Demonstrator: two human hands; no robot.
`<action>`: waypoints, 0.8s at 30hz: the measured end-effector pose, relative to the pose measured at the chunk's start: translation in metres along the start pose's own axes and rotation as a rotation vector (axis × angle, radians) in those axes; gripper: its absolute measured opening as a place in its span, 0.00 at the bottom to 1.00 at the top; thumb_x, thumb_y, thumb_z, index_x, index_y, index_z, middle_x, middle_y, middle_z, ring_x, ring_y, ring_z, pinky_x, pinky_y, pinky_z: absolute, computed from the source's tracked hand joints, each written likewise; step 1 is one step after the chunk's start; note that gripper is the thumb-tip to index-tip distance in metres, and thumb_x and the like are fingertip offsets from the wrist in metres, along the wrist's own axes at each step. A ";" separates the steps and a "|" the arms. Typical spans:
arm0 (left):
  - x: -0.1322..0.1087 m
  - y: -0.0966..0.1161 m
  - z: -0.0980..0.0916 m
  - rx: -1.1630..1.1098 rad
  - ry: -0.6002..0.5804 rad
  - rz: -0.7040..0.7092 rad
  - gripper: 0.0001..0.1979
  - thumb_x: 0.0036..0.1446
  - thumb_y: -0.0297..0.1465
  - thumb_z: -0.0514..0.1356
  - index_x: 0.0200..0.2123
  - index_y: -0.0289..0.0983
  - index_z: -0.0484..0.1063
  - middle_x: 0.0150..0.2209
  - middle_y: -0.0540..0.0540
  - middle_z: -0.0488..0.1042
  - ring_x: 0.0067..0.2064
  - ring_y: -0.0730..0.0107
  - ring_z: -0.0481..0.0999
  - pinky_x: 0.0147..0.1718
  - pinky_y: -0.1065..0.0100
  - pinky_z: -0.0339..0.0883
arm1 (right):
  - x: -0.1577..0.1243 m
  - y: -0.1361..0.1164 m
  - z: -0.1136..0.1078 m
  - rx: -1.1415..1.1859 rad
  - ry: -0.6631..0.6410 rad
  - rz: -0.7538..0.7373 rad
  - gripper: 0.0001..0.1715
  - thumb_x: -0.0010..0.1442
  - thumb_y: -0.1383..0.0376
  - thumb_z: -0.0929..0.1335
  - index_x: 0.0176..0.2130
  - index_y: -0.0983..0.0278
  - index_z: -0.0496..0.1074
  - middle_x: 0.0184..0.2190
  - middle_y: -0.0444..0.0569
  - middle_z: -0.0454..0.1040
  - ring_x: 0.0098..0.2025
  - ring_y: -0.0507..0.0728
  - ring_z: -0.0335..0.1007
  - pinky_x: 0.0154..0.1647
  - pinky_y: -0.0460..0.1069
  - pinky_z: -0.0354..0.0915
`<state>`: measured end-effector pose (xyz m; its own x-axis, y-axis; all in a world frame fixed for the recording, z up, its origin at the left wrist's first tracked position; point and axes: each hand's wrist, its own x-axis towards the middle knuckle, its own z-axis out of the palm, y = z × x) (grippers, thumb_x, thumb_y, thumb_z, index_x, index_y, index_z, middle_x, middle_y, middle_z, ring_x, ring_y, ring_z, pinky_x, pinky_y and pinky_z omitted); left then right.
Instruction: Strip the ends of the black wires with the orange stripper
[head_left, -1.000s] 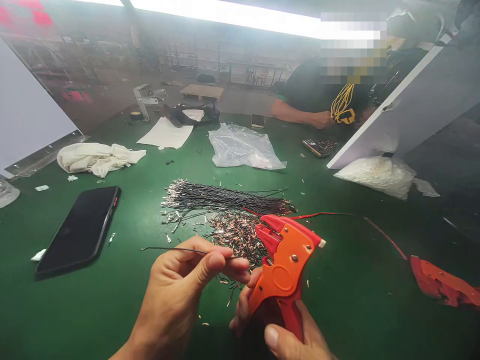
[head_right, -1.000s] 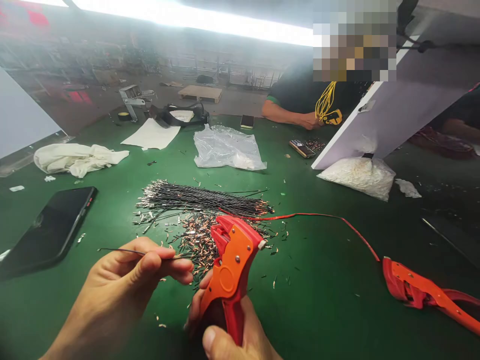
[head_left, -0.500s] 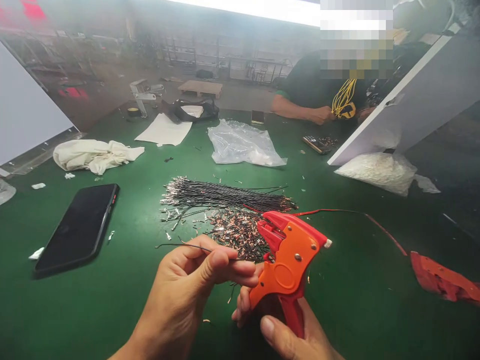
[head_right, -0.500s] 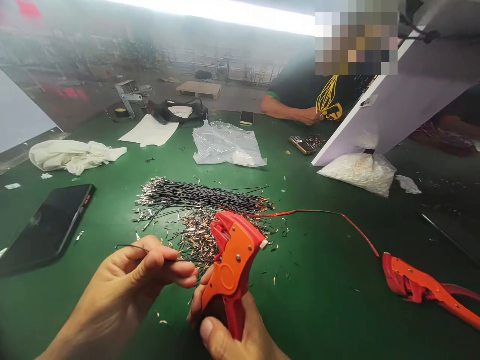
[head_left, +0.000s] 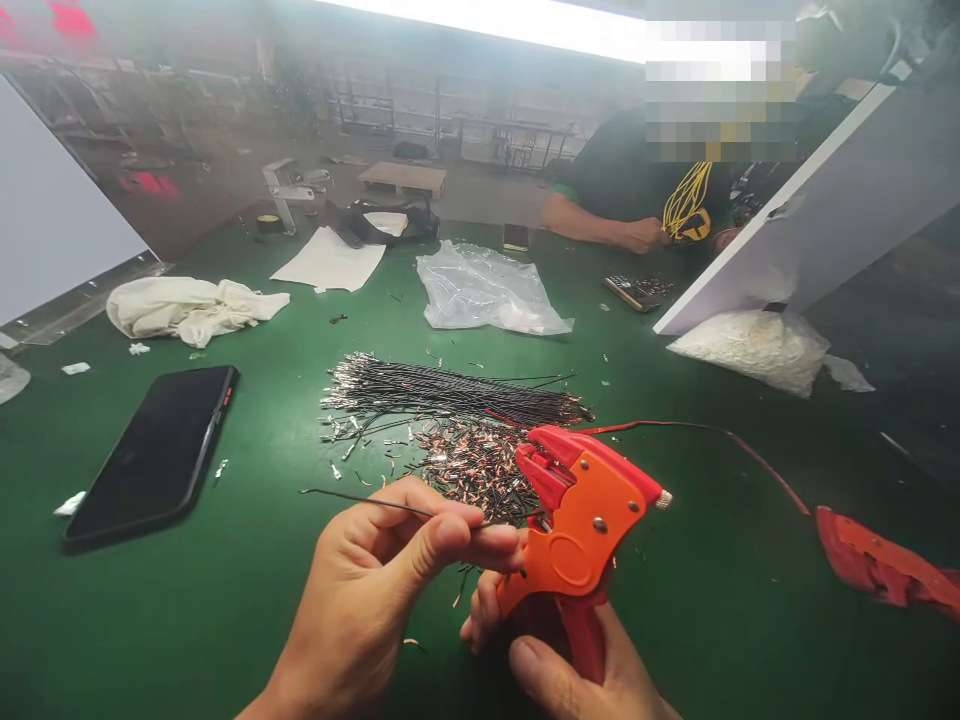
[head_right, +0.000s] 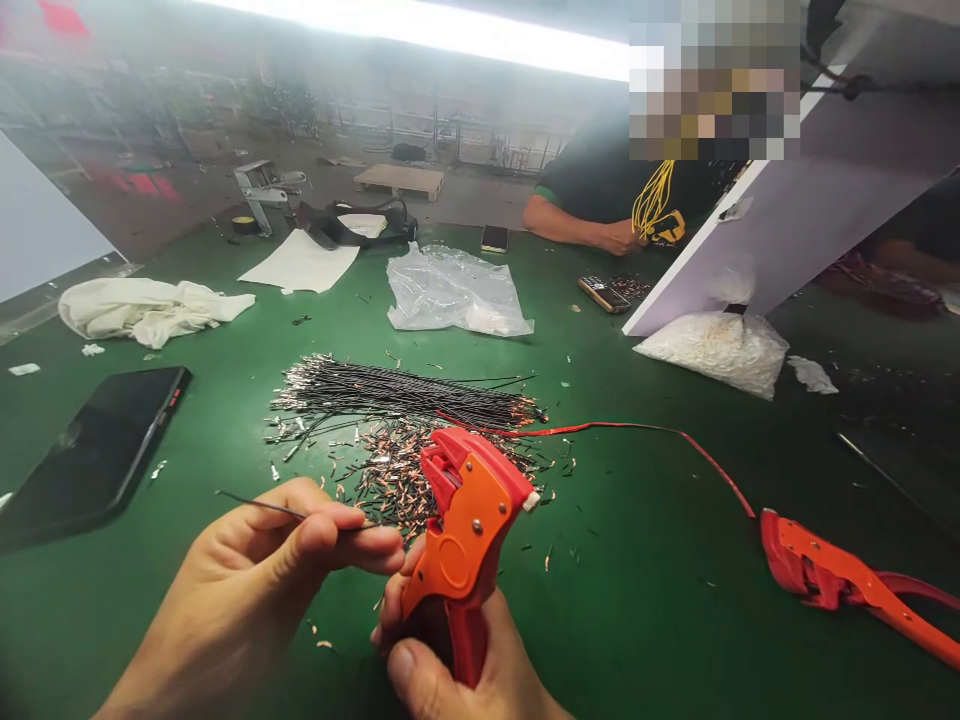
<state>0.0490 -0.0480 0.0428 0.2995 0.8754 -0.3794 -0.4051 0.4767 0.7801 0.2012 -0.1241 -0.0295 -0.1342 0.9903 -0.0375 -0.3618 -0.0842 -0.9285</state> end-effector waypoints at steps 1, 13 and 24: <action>0.000 0.000 0.000 0.000 -0.005 -0.009 0.17 0.38 0.39 0.78 0.24 0.36 0.78 0.23 0.47 0.83 0.28 0.61 0.84 0.23 0.73 0.74 | 0.000 0.002 0.000 0.013 0.001 -0.002 0.17 0.61 0.52 0.71 0.47 0.57 0.72 0.36 0.48 0.73 0.38 0.57 0.70 0.43 0.54 0.67; -0.004 -0.005 0.002 -0.028 -0.021 -0.014 0.15 0.39 0.38 0.78 0.23 0.36 0.79 0.25 0.44 0.84 0.29 0.64 0.84 0.34 0.71 0.78 | -0.001 0.007 0.004 0.039 0.141 -0.018 0.13 0.63 0.55 0.71 0.44 0.59 0.72 0.28 0.43 0.71 0.29 0.53 0.70 0.34 0.51 0.70; -0.006 -0.005 0.003 -0.002 -0.055 -0.003 0.15 0.40 0.39 0.78 0.23 0.36 0.79 0.25 0.45 0.84 0.29 0.62 0.85 0.35 0.68 0.78 | -0.004 0.006 0.007 -0.014 0.216 0.055 0.20 0.61 0.48 0.71 0.38 0.63 0.73 0.23 0.42 0.65 0.24 0.52 0.60 0.28 0.49 0.58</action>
<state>0.0520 -0.0553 0.0429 0.3476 0.8682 -0.3541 -0.4054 0.4796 0.7782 0.1933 -0.1289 -0.0328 0.0479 0.9851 -0.1650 -0.3464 -0.1385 -0.9278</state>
